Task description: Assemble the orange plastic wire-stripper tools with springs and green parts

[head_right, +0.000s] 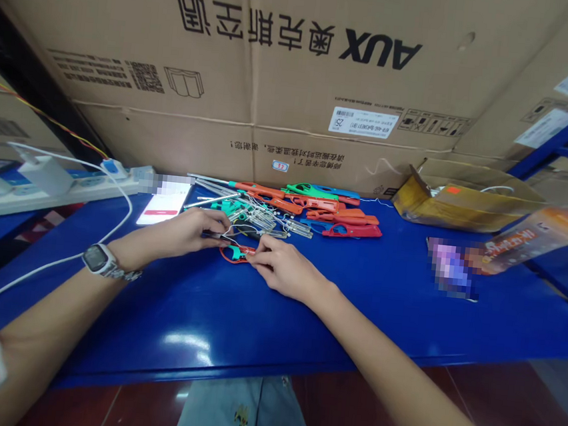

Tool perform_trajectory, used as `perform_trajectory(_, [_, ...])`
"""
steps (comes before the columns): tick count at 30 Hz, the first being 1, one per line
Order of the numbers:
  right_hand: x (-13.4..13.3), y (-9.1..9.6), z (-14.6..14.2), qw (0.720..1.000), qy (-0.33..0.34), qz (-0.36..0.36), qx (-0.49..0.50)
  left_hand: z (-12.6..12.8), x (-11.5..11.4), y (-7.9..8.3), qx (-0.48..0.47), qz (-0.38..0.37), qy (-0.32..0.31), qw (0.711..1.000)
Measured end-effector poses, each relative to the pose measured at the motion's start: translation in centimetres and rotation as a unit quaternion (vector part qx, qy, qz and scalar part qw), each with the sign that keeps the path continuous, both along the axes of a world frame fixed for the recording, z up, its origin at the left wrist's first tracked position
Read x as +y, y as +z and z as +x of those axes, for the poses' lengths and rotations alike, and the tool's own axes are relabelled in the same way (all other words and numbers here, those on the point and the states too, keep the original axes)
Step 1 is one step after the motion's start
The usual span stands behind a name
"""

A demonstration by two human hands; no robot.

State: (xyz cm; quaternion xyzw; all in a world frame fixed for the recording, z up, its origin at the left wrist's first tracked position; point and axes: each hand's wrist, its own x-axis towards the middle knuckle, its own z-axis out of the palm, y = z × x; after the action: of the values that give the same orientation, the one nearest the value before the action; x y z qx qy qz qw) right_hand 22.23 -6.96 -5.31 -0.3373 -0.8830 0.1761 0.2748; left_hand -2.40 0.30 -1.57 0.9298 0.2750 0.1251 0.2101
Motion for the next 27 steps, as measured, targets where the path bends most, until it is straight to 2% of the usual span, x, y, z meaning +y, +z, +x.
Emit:
perform_trajectory(17, [-0.02, -0.18, 0.24, 1.000, -0.019, -0.001, -0.009, 0.08, 0.31, -0.65, -0.007, -0.001, -0.003, 1.000])
perform_trajectory(27, [0.05, -0.31, 0.20, 1.000, -0.018, -0.010, 0.011, -0.02, 0.28, -0.86, -0.012, -0.040, 0.025, 0.999])
